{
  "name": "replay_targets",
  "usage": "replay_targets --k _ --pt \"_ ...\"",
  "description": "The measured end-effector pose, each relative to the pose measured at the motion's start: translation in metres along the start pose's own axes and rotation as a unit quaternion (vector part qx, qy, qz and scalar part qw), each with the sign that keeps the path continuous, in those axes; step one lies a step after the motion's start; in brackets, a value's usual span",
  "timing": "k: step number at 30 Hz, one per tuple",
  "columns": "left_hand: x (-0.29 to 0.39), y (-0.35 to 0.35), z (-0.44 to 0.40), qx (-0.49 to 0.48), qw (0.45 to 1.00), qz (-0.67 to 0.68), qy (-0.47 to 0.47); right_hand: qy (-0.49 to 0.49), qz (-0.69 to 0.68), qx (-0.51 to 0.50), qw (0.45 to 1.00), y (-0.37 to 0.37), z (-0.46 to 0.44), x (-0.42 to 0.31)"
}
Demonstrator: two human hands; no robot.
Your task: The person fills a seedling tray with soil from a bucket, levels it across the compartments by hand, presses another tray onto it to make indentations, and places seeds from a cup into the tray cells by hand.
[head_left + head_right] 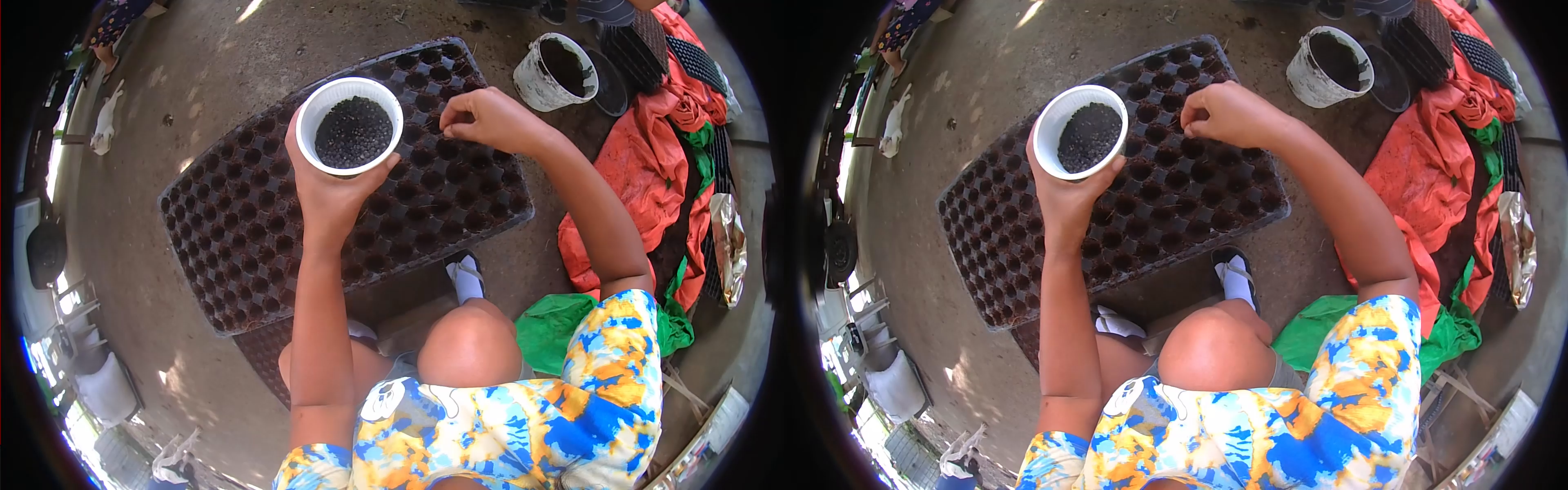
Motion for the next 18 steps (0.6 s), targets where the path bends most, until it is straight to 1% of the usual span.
replay_targets --k 2,5,7,9,10,11,13,17,18 --pt "-0.003 0.0 -0.001 -0.004 1.0 0.01 -0.005 0.013 0.021 -0.033 0.999 -0.004 0.005 -0.002" --pt "-0.001 -0.005 0.001 -0.018 1.0 0.017 -0.015 0.061 0.006 0.072 0.996 0.013 0.011 -0.019" --pt "0.0 -0.01 0.004 -0.029 0.999 0.011 -0.029 0.17 0.027 0.112 0.979 0.031 0.019 -0.06" --pt "0.0 -0.022 0.011 -0.049 0.998 0.023 -0.005 0.255 0.031 0.137 0.957 0.022 0.015 -0.084" --pt "0.0 -0.027 0.013 -0.058 0.997 -0.032 -0.028 0.24 0.122 0.094 0.959 0.007 0.01 -0.088" --pt "0.005 -0.031 0.014 -0.07 0.995 -0.067 -0.022 0.223 0.21 0.048 0.951 -0.004 0.006 -0.09" --pt "0.006 -0.035 0.015 -0.071 0.992 -0.098 -0.029 0.209 0.189 0.044 0.959 -0.007 0.002 -0.093" --pt "0.004 -0.033 0.017 -0.061 0.995 -0.075 -0.02 0.185 0.145 0.035 0.971 -0.012 -0.007 -0.095" --pt "0.005 -0.032 0.016 -0.059 0.995 -0.071 -0.027 0.193 0.093 0.044 0.976 -0.004 -0.007 -0.093"
Point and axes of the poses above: each hand's wrist, its own z-axis away from the middle knuckle, its own y-axis out of the back of the hand, x = y × z, the point moved 3 cm from there along -z, towards the middle knuckle, and after that the axes turned 1 degree about x, right-handed, at the moved point
